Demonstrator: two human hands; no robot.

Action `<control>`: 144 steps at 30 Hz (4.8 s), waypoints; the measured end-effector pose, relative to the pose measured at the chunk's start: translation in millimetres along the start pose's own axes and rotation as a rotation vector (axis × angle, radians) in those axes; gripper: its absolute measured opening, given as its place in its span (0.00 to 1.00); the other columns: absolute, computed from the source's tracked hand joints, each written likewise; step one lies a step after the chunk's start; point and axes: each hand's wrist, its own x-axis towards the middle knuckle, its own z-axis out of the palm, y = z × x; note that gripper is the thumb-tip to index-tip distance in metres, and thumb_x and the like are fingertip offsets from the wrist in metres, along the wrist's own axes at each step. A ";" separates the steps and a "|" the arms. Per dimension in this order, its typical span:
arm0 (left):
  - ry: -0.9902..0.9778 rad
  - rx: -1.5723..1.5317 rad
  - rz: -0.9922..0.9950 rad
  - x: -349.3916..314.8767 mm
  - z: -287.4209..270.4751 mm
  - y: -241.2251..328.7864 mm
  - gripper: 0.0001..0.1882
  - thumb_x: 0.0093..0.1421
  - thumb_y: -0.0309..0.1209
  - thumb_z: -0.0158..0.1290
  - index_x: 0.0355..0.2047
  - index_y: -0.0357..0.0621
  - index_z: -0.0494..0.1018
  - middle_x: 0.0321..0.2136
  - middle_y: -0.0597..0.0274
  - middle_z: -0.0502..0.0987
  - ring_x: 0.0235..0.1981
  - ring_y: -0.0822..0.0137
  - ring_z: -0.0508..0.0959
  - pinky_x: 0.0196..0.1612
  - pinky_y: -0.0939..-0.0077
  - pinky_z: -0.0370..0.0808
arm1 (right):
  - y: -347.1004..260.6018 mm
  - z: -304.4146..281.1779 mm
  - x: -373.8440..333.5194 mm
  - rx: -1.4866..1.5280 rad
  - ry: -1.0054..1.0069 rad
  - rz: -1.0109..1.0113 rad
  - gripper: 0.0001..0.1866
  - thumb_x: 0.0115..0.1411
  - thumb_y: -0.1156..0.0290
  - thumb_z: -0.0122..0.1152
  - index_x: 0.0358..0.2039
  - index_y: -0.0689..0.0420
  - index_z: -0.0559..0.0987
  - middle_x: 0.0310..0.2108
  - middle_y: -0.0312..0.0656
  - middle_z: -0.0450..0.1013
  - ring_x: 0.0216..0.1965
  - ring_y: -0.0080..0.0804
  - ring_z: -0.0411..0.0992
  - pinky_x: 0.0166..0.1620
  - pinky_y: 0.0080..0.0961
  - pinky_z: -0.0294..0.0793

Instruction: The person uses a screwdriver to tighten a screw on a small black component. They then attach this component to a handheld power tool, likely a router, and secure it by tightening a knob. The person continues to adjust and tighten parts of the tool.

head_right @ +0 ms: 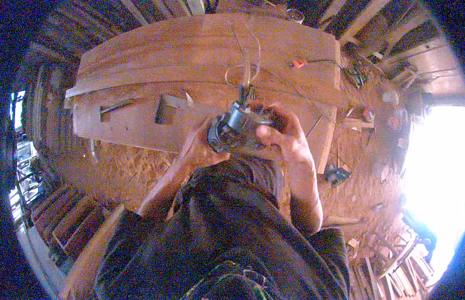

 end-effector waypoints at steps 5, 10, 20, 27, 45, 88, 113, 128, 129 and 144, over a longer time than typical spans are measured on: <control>0.061 0.167 -0.060 1.8 -17.6 38.6 0.37 0.40 0.39 0.70 0.50 0.39 0.71 0.43 0.45 0.78 0.43 0.40 0.80 0.48 0.50 0.79 | -12.8 0.8 9.1 -0.011 0.076 -0.041 0.32 0.51 0.56 0.76 0.53 0.57 0.77 0.30 0.31 0.73 0.24 0.17 0.69 0.23 0.16 0.68; 0.076 0.143 -0.051 6.6 -17.8 41.2 0.35 0.42 0.39 0.69 0.49 0.40 0.71 0.39 0.46 0.79 0.42 0.41 0.81 0.45 0.51 0.79 | -22.5 0.4 18.2 -0.052 0.072 -0.114 0.28 0.55 0.57 0.75 0.50 0.58 0.78 0.28 0.32 0.74 0.20 0.18 0.69 0.19 0.18 0.69; 0.136 0.092 -0.098 8.7 -18.4 49.7 0.33 0.44 0.41 0.70 0.48 0.38 0.73 0.36 0.46 0.82 0.39 0.43 0.83 0.44 0.53 0.80 | -60.3 14.7 33.1 -0.234 0.168 -0.148 0.18 0.63 0.57 0.67 0.42 0.59 0.79 0.34 0.33 0.76 0.35 0.22 0.71 0.41 0.21 0.69; 0.132 0.083 -0.157 18.9 -28.0 64.8 0.33 0.45 0.42 0.70 0.47 0.38 0.74 0.38 0.45 0.83 0.41 0.44 0.83 0.45 0.54 0.80 | -67.3 3.3 49.4 -0.273 0.053 -0.227 0.16 0.61 0.64 0.71 0.43 0.60 0.80 0.37 0.35 0.79 0.40 0.24 0.75 0.48 0.25 0.74; 0.085 -0.082 -0.160 35.9 -15.2 48.0 0.31 0.47 0.48 0.70 0.45 0.39 0.78 0.34 0.48 0.84 0.39 0.52 0.84 0.44 0.59 0.80 | -102.6 12.5 60.3 -0.601 -0.003 -0.264 0.21 0.62 0.53 0.70 0.41 0.58 0.78 0.30 0.30 0.74 0.32 0.16 0.70 0.37 0.19 0.71; -0.238 -0.853 -0.401 -0.3 -1.7 65.6 0.33 0.56 0.41 0.68 0.56 0.36 0.70 0.47 0.57 0.79 0.48 0.65 0.79 0.54 0.66 0.75 | 24.4 33.9 50.4 0.415 -0.177 -0.140 0.36 0.70 0.37 0.43 0.66 0.52 0.60 0.56 0.44 0.71 0.52 0.36 0.73 0.53 0.38 0.75; 0.673 -0.120 0.045 25.7 3.5 91.3 0.13 0.57 0.32 0.67 0.35 0.35 0.79 0.32 0.58 0.77 0.34 0.64 0.76 0.39 0.71 0.72 | 23.4 68.8 33.4 0.154 0.155 -0.295 0.22 0.73 0.62 0.52 0.62 0.56 0.61 0.54 0.43 0.69 0.54 0.30 0.67 0.57 0.32 0.69; 0.473 0.024 0.070 29.4 0.5 81.5 0.14 0.67 0.34 0.57 0.43 0.32 0.79 0.37 0.52 0.76 0.38 0.60 0.75 0.41 0.69 0.71 | 11.4 66.1 38.7 0.029 0.351 -0.184 0.23 0.76 0.49 0.42 0.52 0.57 0.73 0.43 0.34 0.73 0.44 0.21 0.67 0.50 0.24 0.69; 0.481 0.032 0.086 29.6 1.8 77.8 0.14 0.66 0.33 0.57 0.42 0.32 0.79 0.36 0.52 0.76 0.37 0.61 0.75 0.40 0.69 0.71 | 13.6 64.1 41.7 -0.004 0.348 -0.201 0.25 0.76 0.49 0.43 0.55 0.57 0.74 0.45 0.35 0.74 0.45 0.23 0.69 0.50 0.25 0.70; 0.681 -0.329 -0.136 30.4 12.7 78.3 0.15 0.61 0.36 0.66 0.36 0.34 0.82 0.27 0.61 0.82 0.31 0.73 0.78 0.38 0.76 0.73 | 15.8 58.6 53.3 -0.021 0.328 -0.190 0.23 0.74 0.49 0.48 0.49 0.59 0.77 0.41 0.34 0.76 0.42 0.22 0.70 0.49 0.25 0.71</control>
